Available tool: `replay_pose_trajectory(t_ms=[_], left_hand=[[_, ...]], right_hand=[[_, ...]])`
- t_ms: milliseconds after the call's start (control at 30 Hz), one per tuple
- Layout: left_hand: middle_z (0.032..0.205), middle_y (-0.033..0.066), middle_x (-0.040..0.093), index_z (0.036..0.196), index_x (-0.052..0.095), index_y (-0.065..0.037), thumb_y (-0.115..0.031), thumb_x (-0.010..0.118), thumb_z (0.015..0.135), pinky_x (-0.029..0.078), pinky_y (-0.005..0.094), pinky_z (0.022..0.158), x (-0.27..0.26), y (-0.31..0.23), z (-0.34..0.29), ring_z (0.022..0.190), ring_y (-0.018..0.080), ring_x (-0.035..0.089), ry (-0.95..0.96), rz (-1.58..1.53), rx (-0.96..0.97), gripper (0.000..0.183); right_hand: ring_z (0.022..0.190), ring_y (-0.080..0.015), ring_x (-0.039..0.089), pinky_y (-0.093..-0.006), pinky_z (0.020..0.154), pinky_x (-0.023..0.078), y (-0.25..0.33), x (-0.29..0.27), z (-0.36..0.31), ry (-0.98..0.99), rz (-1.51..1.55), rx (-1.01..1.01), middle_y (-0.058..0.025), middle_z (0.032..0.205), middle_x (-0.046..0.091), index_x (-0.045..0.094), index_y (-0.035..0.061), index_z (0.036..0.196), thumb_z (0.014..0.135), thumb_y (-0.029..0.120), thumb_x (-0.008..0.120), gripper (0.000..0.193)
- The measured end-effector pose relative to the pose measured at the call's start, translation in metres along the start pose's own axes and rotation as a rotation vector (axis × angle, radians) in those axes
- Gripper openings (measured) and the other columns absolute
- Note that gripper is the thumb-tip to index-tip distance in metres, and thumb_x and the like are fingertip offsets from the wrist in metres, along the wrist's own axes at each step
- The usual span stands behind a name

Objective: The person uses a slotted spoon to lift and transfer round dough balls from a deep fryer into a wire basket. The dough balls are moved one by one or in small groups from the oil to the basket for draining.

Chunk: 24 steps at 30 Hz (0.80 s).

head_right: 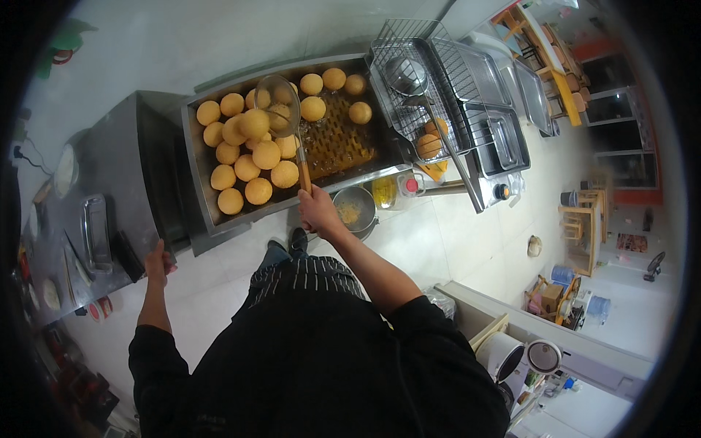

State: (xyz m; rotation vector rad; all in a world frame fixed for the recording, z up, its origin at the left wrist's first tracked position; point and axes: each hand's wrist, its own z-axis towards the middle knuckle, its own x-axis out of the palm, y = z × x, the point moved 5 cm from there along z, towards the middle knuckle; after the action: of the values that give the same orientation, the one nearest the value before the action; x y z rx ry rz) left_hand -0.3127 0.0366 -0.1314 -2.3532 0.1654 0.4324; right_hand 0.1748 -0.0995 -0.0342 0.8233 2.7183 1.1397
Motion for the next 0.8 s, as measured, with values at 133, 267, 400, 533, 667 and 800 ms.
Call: replay_pose_trajectory(t_ms=[133,267,400,533,667,800], left_hand=[[0.053,0.0063,0.05,0.067,0.057,-0.002,-0.047,0.068,0.087,0.047,0.0297,0.037,0.003,-0.003,-0.005,0.037,0.0189,0.05,-0.013,0.058,0.005,0.05],[0.053,0.0057,0.049,0.068,0.056,-0.003,-0.047,0.068,0.087,0.047,0.0298,0.037,0.005,-0.005,-0.007,0.037,0.0182,0.049,0.033,-0.003,0.006,0.05],[0.053,0.0054,0.048,0.069,0.055,-0.003,-0.046,0.068,0.087,0.046,0.03,0.036,0.004,-0.003,-0.005,0.036,0.0179,0.048,-0.003,0.014,-0.014,0.048],[0.053,0.0053,0.048,0.068,0.054,-0.003,-0.045,0.068,0.087,0.045,0.03,0.035,0.003,-0.002,-0.002,0.035,0.0179,0.047,0.024,-0.014,-0.008,0.047],[0.051,0.0053,0.047,0.068,0.054,-0.003,-0.044,0.067,0.088,0.045,0.0299,0.035,0.003,-0.003,-0.002,0.035,0.018,0.047,0.046,-0.037,-0.016,0.047],[0.05,0.0056,0.047,0.068,0.054,-0.004,-0.043,0.068,0.088,0.045,0.0298,0.035,0.004,-0.004,-0.005,0.034,0.0178,0.046,0.019,-0.026,-0.02,0.046]], right_hand=[[0.043,-0.0062,0.032,-0.0225,0.035,0.029,0.001,-0.016,-0.003,0.097,0.129,0.051,0.0016,0.066,0.039,0.041,0.0131,0.096,0.101,0.026,0.048,0.015],[0.044,-0.0044,0.03,-0.0205,0.035,0.026,0.004,-0.051,-0.004,0.223,0.362,0.185,0.003,0.065,0.038,0.039,0.0187,0.093,0.101,0.029,0.049,0.016],[0.044,-0.0052,0.032,-0.0208,0.035,0.027,0.007,-0.111,0.001,-0.007,0.167,0.044,0.003,0.066,0.04,0.043,0.0153,0.094,0.101,0.029,0.049,0.016],[0.058,-0.0195,0.058,-0.0343,0.048,0.046,0.03,-0.183,0.012,-0.36,-0.506,-0.174,-0.0092,0.07,0.057,0.052,0.004,0.096,0.097,0.03,0.05,0.026],[0.08,-0.0464,0.063,-0.0573,0.072,0.047,0.045,-0.222,0.034,-0.645,-1.143,-0.471,-0.0283,0.086,0.065,0.053,0.0014,0.1,0.093,0.024,0.048,0.024],[0.082,-0.0471,0.062,-0.0562,0.073,0.047,0.02,-0.24,0.065,-0.687,-1.199,-0.438,-0.0288,0.084,0.064,0.054,0.0001,0.1,0.092,0.025,0.05,0.026]])
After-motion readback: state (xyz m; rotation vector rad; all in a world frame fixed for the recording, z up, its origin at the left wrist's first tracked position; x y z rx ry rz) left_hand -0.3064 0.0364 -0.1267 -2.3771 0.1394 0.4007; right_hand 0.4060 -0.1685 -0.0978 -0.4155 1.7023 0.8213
